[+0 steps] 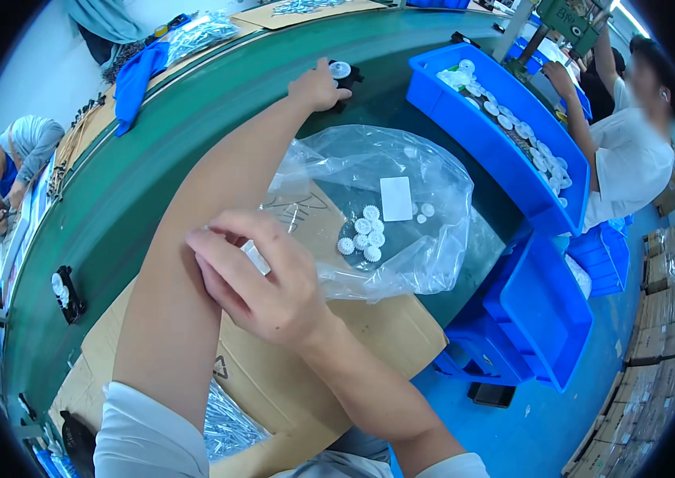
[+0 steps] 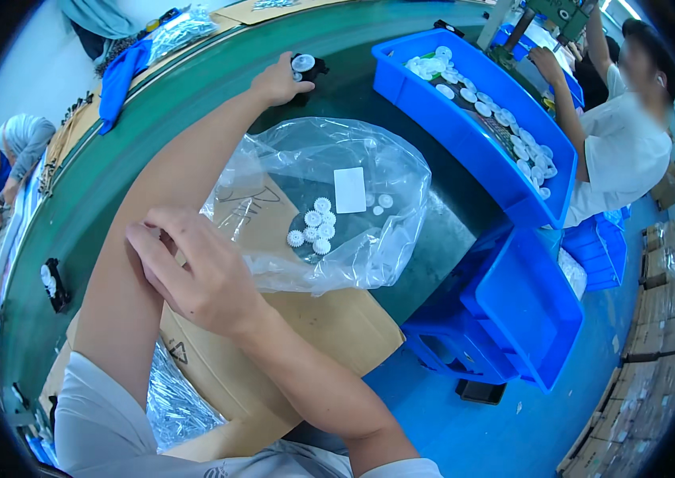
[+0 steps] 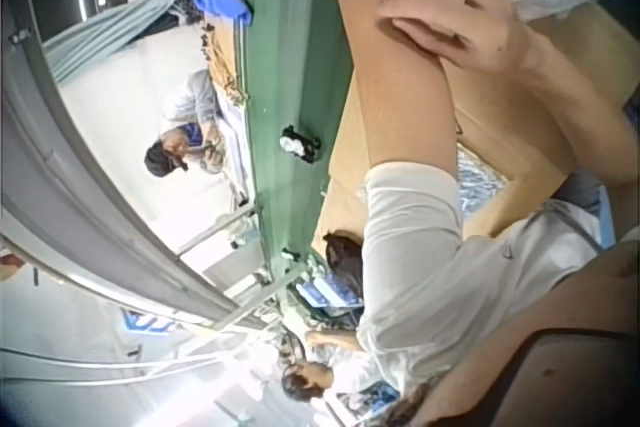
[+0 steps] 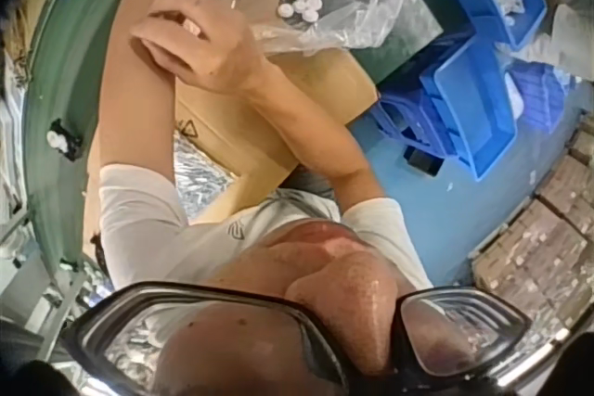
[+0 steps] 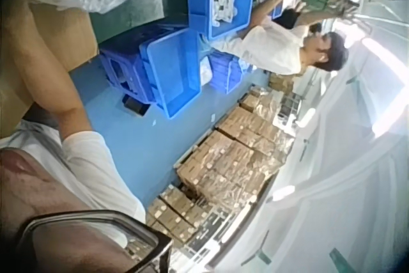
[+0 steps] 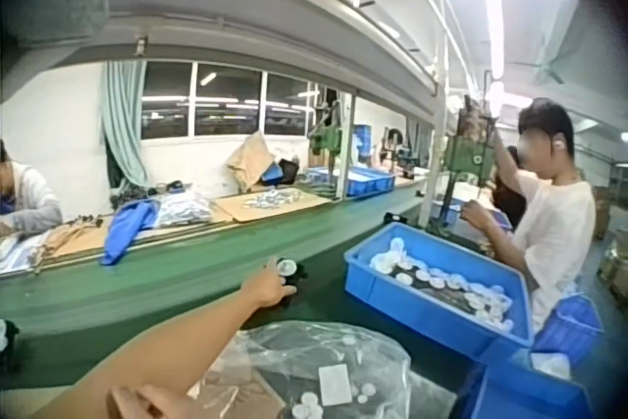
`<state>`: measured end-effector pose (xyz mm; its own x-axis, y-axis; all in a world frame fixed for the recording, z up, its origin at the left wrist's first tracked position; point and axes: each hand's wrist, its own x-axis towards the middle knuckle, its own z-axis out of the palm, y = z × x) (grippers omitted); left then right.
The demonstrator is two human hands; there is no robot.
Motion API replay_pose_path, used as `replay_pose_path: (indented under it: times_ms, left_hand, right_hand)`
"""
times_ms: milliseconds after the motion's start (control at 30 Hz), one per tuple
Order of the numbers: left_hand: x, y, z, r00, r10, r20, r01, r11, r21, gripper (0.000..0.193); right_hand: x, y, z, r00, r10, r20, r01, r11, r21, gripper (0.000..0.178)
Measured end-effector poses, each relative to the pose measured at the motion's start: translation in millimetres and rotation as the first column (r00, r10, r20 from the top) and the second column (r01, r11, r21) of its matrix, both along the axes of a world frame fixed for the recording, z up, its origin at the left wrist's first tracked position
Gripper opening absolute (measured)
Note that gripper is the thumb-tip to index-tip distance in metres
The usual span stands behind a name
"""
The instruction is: Assemble a gear mechanism by placing a white gear into a black plastic housing at a manufacturing workstation.
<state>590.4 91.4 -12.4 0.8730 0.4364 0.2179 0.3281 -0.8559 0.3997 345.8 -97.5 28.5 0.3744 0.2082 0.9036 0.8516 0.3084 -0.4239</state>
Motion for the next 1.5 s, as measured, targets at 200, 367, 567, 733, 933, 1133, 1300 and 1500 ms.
replay_pose_path:
  times_ms: [200, 367, 567, 733, 933, 1133, 1300, 1500]
  left_hand:
    - [-17.7, 9.4, 15.4, 0.996, -0.031, 0.082, 0.047, 0.978, -0.205, 0.086]
    - [-135.2, 31.3, 51.9, 0.952, 0.128, 0.278, 0.016, 0.886, -0.464, 0.070]
    - [-312.1, 20.5, 67.2, 0.899, 0.228, 0.373, 0.197, 0.549, -0.812, 0.064]
    - [-438.4, -32.3, 83.9, 0.854, 0.310, 0.418, 0.321, 0.318, -0.892, 0.062]
    - [-513.6, -77.6, 67.8, 0.791, 0.429, 0.435, 0.218, 0.467, -0.857, 0.072]
    - [-518.0, -94.3, 58.6, 0.794, 0.384, 0.472, 0.269, 0.474, -0.838, 0.080]
    - [-519.5, -101.1, 58.5, 0.888, 0.293, 0.354, 0.102, 0.625, -0.774, 0.087]
    - [-517.6, -103.3, 58.6, 0.895, 0.279, 0.347, 0.124, 0.592, -0.796, 0.094]
  right_hand:
    - [13.3, -1.8, -10.0, 0.996, -0.084, -0.038, 0.082, 0.996, -0.047, 0.033]
    - [16.8, 4.8, -9.5, 0.976, -0.214, -0.045, 0.214, 0.977, -0.008, 0.033]
    - [52.0, -5.3, -35.8, 0.884, -0.392, -0.256, 0.250, 0.858, -0.450, 0.021]
    - [50.9, -14.3, -43.5, 0.936, -0.312, -0.163, 0.137, 0.749, -0.649, 0.024]
    - [-43.4, -2.3, 21.2, 0.943, 0.149, -0.297, -0.266, 0.874, -0.408, 0.018]
    - [-103.4, 2.3, 1.6, 0.847, 0.511, -0.147, -0.529, 0.785, -0.323, 0.025]
    - [-109.1, -3.0, -2.3, 0.906, 0.419, 0.068, -0.358, 0.840, -0.407, 0.022]
    - [-105.5, -0.5, -9.2, 0.916, 0.400, 0.045, -0.357, 0.859, -0.366, 0.020]
